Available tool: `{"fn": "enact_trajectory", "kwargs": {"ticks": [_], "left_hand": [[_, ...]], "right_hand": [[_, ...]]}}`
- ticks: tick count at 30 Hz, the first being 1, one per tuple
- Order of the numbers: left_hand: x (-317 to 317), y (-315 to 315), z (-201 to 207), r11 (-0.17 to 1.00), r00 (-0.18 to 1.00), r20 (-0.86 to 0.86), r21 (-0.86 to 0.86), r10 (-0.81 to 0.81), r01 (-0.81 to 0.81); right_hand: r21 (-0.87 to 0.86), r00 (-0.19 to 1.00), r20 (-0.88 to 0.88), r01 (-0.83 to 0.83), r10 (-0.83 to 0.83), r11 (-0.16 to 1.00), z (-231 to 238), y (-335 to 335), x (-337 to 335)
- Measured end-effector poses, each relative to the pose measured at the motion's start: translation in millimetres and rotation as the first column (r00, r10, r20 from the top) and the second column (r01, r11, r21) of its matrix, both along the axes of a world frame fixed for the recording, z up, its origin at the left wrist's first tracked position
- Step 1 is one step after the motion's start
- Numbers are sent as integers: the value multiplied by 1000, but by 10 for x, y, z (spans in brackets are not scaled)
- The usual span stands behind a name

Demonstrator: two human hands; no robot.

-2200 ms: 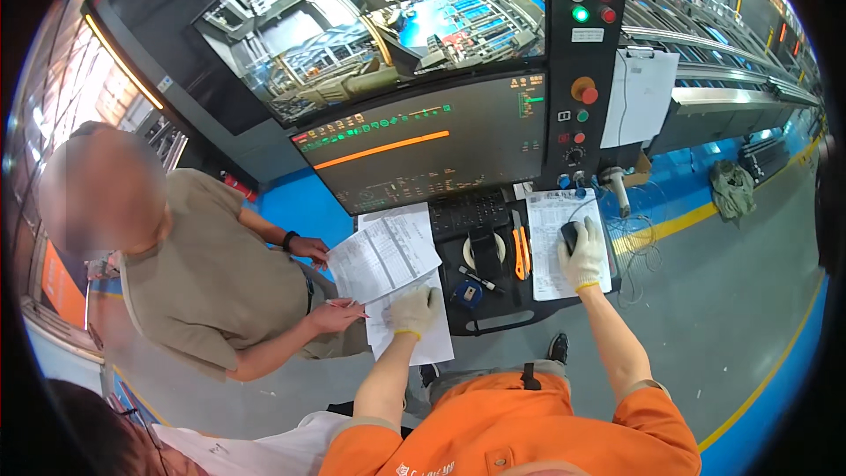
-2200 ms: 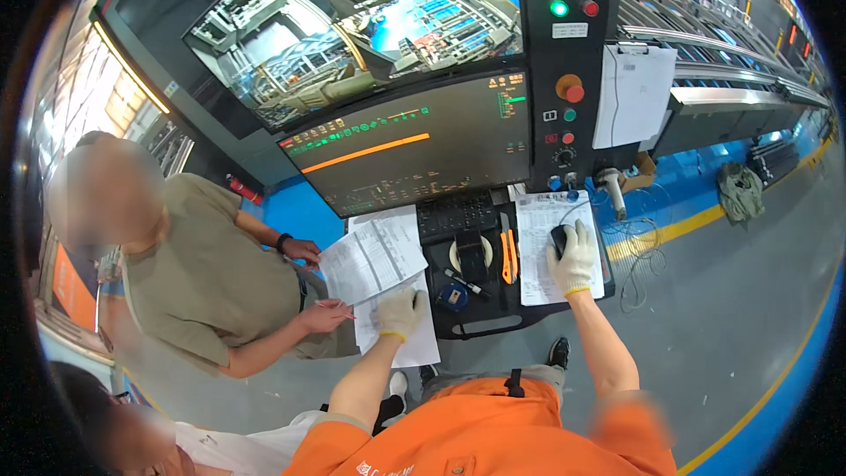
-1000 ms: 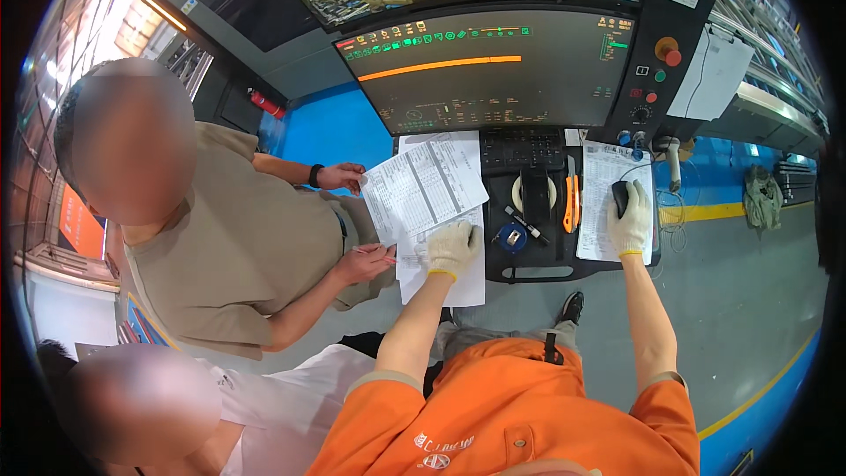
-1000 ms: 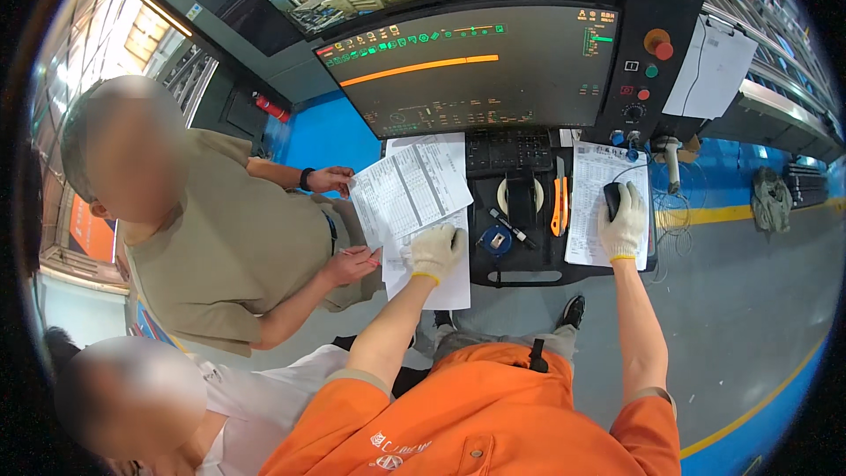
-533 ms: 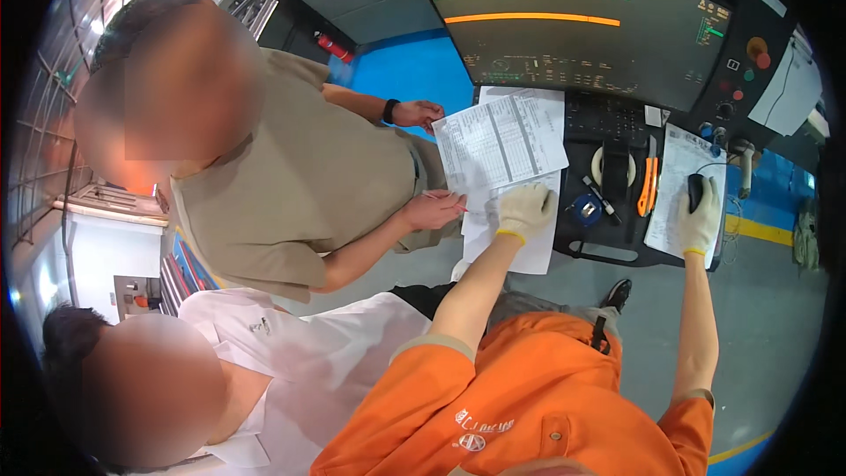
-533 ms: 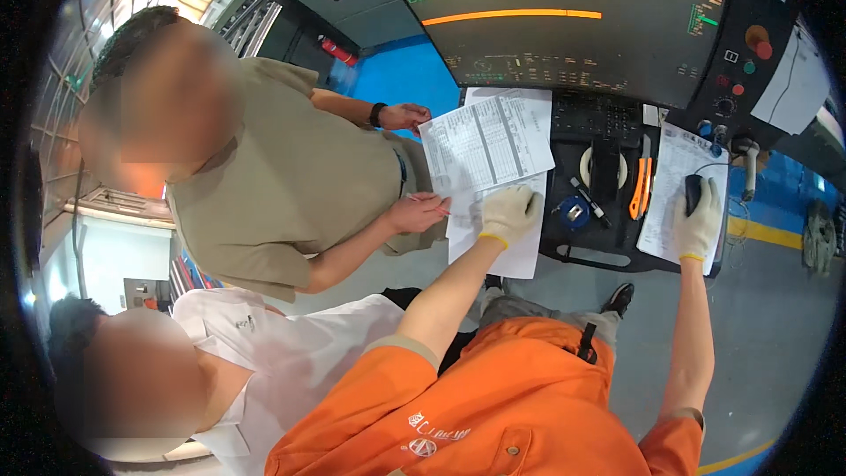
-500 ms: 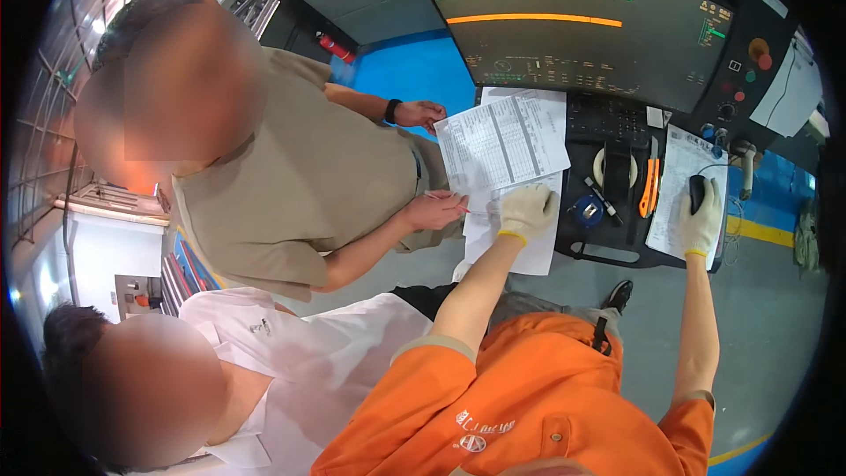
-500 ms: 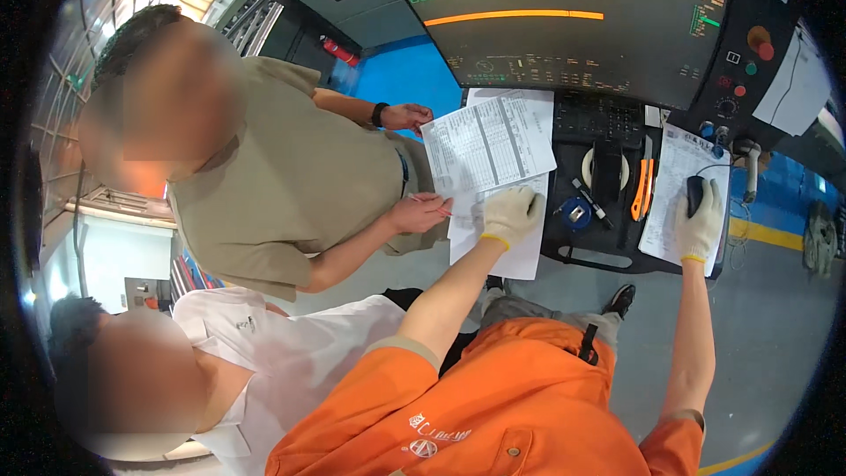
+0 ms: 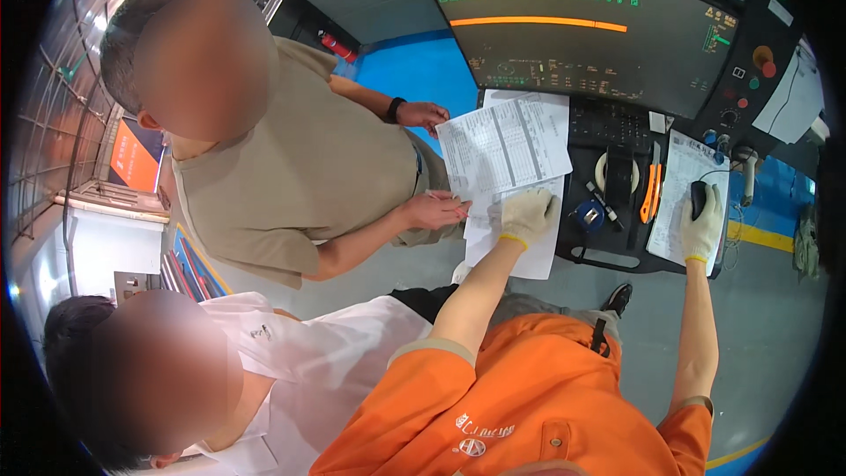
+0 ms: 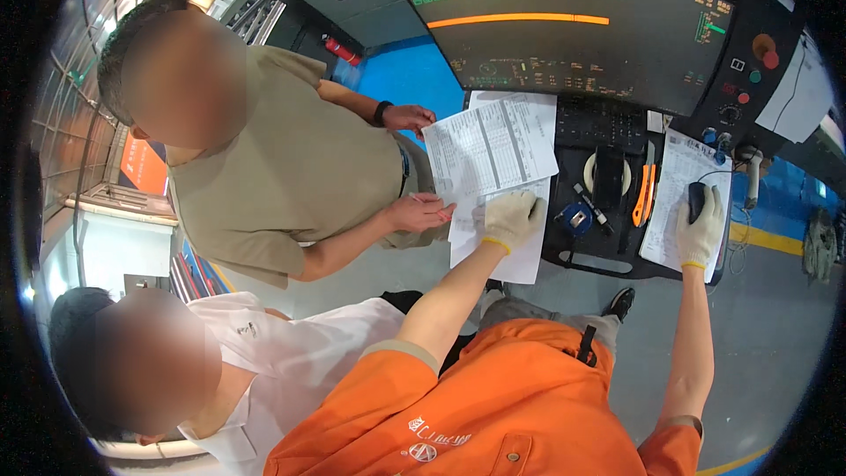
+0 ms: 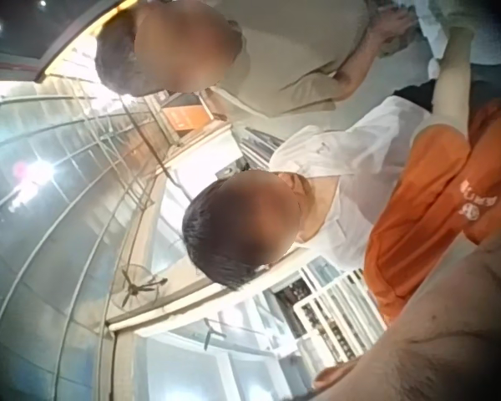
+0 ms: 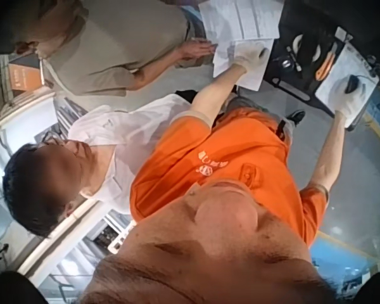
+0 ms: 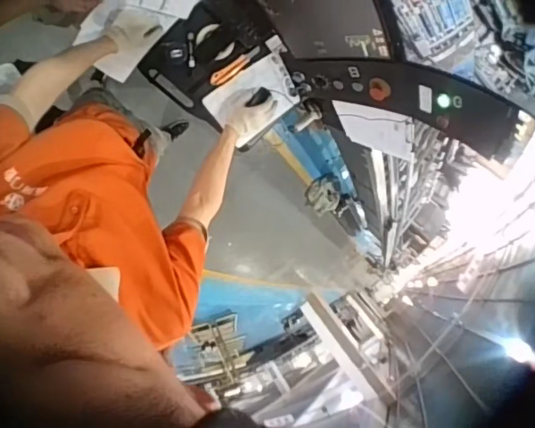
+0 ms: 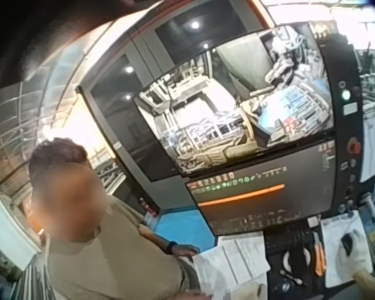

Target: Operating a metal fabrication machine control panel and reviewing technical documents.

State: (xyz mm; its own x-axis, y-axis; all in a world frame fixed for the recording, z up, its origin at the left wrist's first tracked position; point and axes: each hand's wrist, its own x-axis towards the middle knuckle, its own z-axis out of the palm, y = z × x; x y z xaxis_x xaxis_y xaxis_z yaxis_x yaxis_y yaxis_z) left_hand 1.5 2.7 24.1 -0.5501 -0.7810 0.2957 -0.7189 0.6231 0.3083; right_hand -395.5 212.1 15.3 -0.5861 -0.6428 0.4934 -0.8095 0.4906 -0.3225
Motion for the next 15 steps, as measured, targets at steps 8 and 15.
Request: {"fn": "enact_trajectory", "kwargs": {"ticks": [8, 15], "left_hand": [[31, 57, -38, 1000, 1000, 3, -18, 8, -8], [36, 65, 23, 998, 996, 75, 40, 40, -43]], "right_hand": [[10, 1000, -23, -21, 21, 1000, -41, 72, 7], [21, 1000, 16, -17, 16, 1000, -11, 32, 40]]}}
